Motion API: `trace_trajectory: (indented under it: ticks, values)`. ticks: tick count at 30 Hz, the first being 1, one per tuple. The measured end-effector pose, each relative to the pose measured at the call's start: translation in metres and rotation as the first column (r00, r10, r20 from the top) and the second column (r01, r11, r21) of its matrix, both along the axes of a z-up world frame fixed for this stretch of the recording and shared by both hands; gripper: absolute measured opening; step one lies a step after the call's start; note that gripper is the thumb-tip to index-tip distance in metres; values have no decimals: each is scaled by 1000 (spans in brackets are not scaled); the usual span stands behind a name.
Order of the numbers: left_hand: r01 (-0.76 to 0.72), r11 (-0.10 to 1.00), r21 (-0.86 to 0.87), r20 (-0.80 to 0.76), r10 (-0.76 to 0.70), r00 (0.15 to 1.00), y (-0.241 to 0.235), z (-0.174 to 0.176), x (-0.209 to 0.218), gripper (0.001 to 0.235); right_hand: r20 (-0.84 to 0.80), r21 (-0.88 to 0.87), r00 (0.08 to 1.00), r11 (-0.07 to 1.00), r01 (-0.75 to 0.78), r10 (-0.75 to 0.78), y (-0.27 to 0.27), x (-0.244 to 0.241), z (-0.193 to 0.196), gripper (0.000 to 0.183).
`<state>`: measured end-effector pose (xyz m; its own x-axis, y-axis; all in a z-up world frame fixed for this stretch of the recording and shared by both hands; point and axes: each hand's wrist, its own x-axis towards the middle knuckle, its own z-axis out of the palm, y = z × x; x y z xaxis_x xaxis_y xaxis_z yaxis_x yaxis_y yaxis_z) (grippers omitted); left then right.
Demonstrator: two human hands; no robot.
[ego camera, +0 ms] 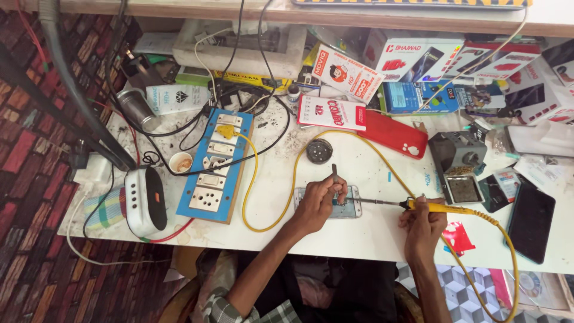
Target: The person uses a soldering iron and tweezers to work on a small electronic component placed on a smartphone. They repeatedly apply heat and manipulate the component with tweezers throughout the clip.
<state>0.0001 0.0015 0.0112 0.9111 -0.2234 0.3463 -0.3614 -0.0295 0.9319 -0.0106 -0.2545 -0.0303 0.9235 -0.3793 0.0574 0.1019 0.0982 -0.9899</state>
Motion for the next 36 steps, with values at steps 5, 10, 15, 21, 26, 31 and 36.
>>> trace_trajectory:
  ticks: [5, 10, 15, 21, 26, 31, 36]
  values:
    - [-10, 1000, 18, -40, 11, 999, 0, 0, -1, 19, 39, 6, 999, 1000, -4, 4, -1, -2, -3, 21]
    - [-21, 1000, 24, -38, 22, 999, 0, -4, -1, 17, 1, -39, 1000, 999, -3, 3, -5, 0, -7, 22]
    - [-5, 1000, -8, 35, 5, 999, 0, 0, -2, 20, -31, 10, 999, 1000, 17, -17, 0, -1, 0, 22]
    - [-11, 1000, 27, -72, 13, 997, 1, -4, -3, 20, 38, -7, 999, 1000, -25, 26, 1, -4, 2, 22]
    - [-12, 1000, 7, -32, 12, 999, 0, 2, 0, 19, -7, 33, 1000, 999, 23, -22, -2, 3, 1, 21]
    - [-3, 1000, -10, -58, 3, 998, 2, 0, -1, 20, -2, 29, 1000, 999, 28, -27, -4, 2, -5, 19]
    - [-18, 1000, 1, -45, 18, 999, 2, 1, -2, 19, 2, 27, 1000, 1000, -13, 12, -1, 0, -3, 20]
